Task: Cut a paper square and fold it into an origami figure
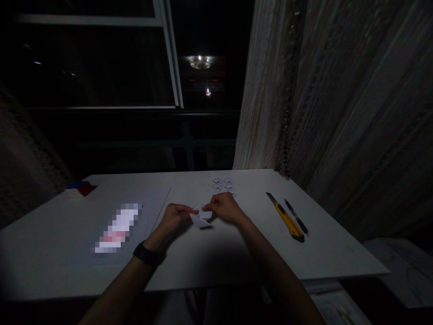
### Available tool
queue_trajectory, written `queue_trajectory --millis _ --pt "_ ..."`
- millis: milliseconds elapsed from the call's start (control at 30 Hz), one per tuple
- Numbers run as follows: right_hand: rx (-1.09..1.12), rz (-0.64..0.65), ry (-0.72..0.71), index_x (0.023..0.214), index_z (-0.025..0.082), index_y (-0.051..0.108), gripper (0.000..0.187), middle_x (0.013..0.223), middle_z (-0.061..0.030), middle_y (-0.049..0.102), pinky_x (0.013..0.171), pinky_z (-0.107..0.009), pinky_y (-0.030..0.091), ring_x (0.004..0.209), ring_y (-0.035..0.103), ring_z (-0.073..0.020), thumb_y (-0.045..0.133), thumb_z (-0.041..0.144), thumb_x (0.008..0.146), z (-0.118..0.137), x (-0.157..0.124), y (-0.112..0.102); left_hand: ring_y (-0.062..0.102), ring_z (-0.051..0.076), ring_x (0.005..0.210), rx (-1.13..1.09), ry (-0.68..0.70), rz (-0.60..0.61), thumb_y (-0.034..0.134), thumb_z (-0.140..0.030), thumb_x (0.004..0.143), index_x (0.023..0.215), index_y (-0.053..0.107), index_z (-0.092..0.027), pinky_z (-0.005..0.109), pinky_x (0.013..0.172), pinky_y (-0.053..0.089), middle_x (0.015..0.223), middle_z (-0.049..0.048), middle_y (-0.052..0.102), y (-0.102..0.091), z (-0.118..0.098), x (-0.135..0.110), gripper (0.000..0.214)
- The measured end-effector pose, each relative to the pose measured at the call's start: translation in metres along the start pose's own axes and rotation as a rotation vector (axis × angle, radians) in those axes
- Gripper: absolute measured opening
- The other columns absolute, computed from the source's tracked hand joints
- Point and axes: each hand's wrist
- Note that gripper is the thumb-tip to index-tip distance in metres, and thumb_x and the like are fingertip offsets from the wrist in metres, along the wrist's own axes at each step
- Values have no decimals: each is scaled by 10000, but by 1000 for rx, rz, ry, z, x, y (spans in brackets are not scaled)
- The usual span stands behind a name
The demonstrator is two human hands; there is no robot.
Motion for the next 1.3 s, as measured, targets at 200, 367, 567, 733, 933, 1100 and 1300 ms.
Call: queue_trajectory --millis 200,367,567,733,933,1100,1300 --pt "-80 -216 -77 431 154 490 389 392 42 436 422 -198 291 403 374 -67 611 446 658 3 -1 -13 519 122 468 -80 -6 -32 729 -242 504 570 688 -92 238 482 375 505 61 618 -5 1 2 170" --pt "127 -131 -183 681 143 602 297 609 -15 591 542 -218 391 563 514 -111 531 425 741 3 0 -4 516 120 471 -100 -17 4 735 -232 495 562 683 -86 240 491 374 507 63 616 -4 -2 1 169" --pt "117 -35 -147 579 131 604 299 507 5 545 472 -208 352 485 471 -96 596 405 697 0 -1 13 497 111 473 -51 -45 104 735 -304 520 558 675 -86 234 487 354 513 57 607 -2 -4 -1 228" --pt "177 -8 -140 583 121 614 296 507 4 551 474 -211 362 480 471 -93 612 400 682 2 -2 10 481 110 494 45 -1 124 708 -383 560 572 676 -85 238 510 341 524 53 606 -1 -5 -3 300" --pt "275 11 -113 625 119 626 297 553 -11 588 499 -226 390 509 505 -105 641 415 640 1 -2 13 504 119 513 25 -3 129 717 -376 554 604 685 -88 243 534 357 564 63 631 1 -3 -2 293" --pt "232 -8 -101 605 126 620 274 538 -7 578 502 -239 393 504 501 -109 642 397 634 1 -3 17 511 128 512 95 7 86 733 -374 523 583 681 -90 244 525 362 554 64 628 -1 -2 -1 295" --pt "166 -66 -103 609 144 598 169 563 8 567 515 -237 388 535 489 -107 615 306 656 -3 -1 27 480 117 477 183 53 102 698 -385 564 568 676 -88 236 482 343 526 55 608 -1 2 0 298"
Point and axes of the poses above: each hand's wrist, its own x-axis towards the middle knuckle, its own y-axis out of the palm, z = x × y
